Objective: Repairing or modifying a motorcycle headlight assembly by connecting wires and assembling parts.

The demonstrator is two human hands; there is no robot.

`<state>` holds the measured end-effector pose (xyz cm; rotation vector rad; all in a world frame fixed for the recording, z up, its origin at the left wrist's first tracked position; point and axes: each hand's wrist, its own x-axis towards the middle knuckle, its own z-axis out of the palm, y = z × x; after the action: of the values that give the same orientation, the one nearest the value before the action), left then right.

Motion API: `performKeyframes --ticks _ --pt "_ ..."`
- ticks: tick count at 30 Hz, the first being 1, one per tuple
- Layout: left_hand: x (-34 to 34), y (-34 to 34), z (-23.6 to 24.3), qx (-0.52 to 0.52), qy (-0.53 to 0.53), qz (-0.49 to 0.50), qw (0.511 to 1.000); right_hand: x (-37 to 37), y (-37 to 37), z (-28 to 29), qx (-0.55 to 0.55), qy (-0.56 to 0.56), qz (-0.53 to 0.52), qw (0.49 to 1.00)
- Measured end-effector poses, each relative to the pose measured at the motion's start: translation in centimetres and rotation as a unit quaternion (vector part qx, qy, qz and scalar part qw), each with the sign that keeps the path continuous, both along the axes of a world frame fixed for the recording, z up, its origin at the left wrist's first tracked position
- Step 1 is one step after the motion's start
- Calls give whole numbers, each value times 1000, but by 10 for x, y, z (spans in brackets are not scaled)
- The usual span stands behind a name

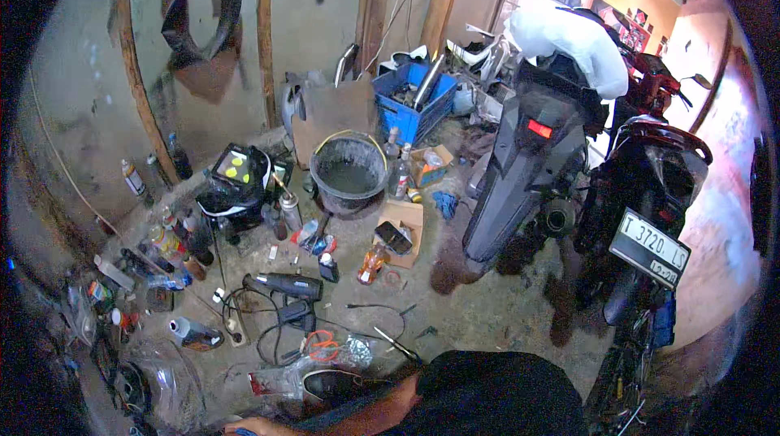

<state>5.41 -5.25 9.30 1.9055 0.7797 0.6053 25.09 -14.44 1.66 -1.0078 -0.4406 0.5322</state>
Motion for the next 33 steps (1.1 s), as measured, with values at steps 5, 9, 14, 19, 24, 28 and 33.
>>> performKeyframes --ticks 5,9,14,19,24,28,33 --pt "5 0 -10 -1 -7 24 1000 -3 9 -2 57 48 41 996" --pt "-1 5 -17 5 -5 60 998 -10 10 0 89 95 71 989" --pt "-51 23 -41 10 34 147 989 4 -34 10 -27 -165 84 982" --pt "-96 22 -52 55 29 141 988 0 -99 -2 27 -192 507 840" --pt "-71 8 -48 33 -10 179 983 -31 -116 -12 -160 -209 575 775" --pt "-67 -2 -44 49 -2 180 982 10 -149 -32 -277 -138 550 776" --pt "-73 -2 -53 53 0 237 970 84 -215 -173 -435 -57 31 898"
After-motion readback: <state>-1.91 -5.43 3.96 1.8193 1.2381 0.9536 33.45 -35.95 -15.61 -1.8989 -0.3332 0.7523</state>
